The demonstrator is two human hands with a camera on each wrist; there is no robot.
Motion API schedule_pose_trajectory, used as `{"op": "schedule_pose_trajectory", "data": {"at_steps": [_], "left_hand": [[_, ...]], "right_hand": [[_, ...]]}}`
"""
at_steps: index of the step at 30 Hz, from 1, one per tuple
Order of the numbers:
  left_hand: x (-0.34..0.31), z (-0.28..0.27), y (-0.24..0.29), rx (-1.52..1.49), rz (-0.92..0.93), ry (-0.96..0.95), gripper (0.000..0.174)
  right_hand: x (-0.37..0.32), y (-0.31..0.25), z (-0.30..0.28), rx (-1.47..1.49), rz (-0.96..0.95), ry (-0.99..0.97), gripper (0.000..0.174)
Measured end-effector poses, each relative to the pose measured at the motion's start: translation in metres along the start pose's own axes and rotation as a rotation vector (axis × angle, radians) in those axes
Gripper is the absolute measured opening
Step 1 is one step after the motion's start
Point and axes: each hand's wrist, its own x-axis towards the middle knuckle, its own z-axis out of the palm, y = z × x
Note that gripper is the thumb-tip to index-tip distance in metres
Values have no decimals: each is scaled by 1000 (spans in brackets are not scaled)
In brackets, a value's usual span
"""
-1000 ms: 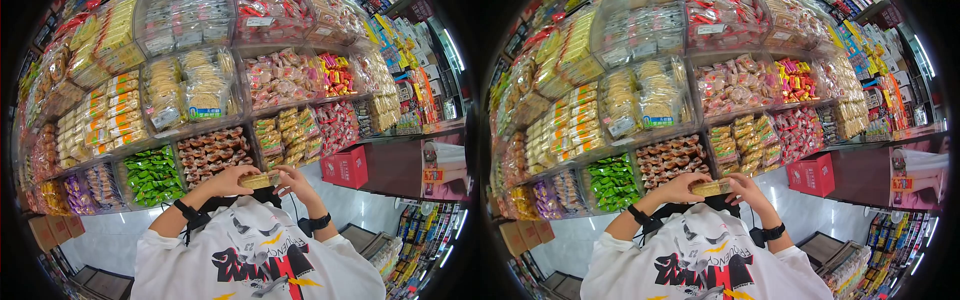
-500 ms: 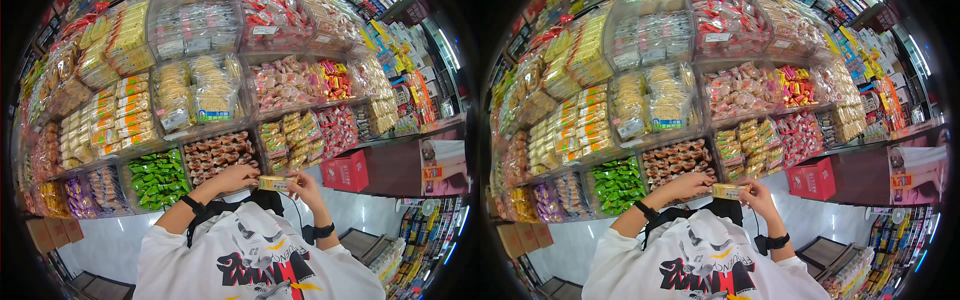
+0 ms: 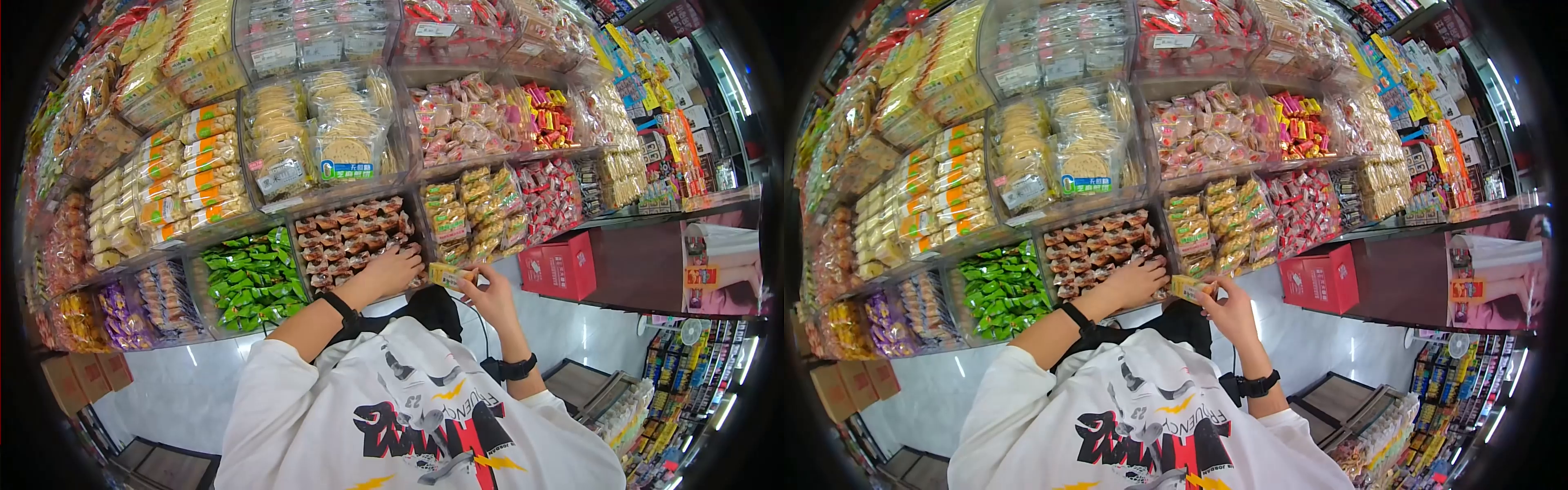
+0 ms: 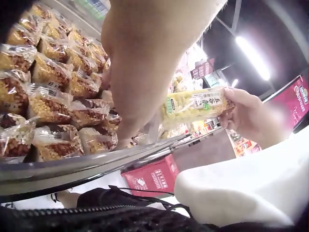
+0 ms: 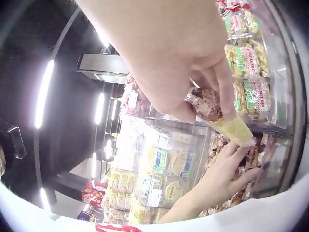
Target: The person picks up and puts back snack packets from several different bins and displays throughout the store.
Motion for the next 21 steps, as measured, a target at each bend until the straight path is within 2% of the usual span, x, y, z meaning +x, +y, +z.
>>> {"op": "schedule_pose_trajectory", "data": {"at_steps": [2,5,8,11,14,17,20,21], "left_hand": [[-1,8,-2,13,25,64,35],[-5,2,-4,27,49,4,28],[-16,17,-4,29,8,125,24],[-12,14,6,45,-101,66,29],[-7,-1,12,10,-133,-131,28],[-14,-9,16,52,-122,-141,29],[-24,-4,15,105,-102,-41,33],[-26,-3,14,55,-102,-58,34]], "right_hand": [[2,-1,5,-32,-11,4,36],[8,1,17,-105,-78,16,36],[17,-4,29,-182,-147,31,35],[30,-6,45,-442,-263,87,35],[35,-17,65,-506,-396,146,26],[45,-12,83,-568,-512,143,26],[62,12,97,-805,-461,75,32],[63,13,99,-766,-480,83,33]]}}
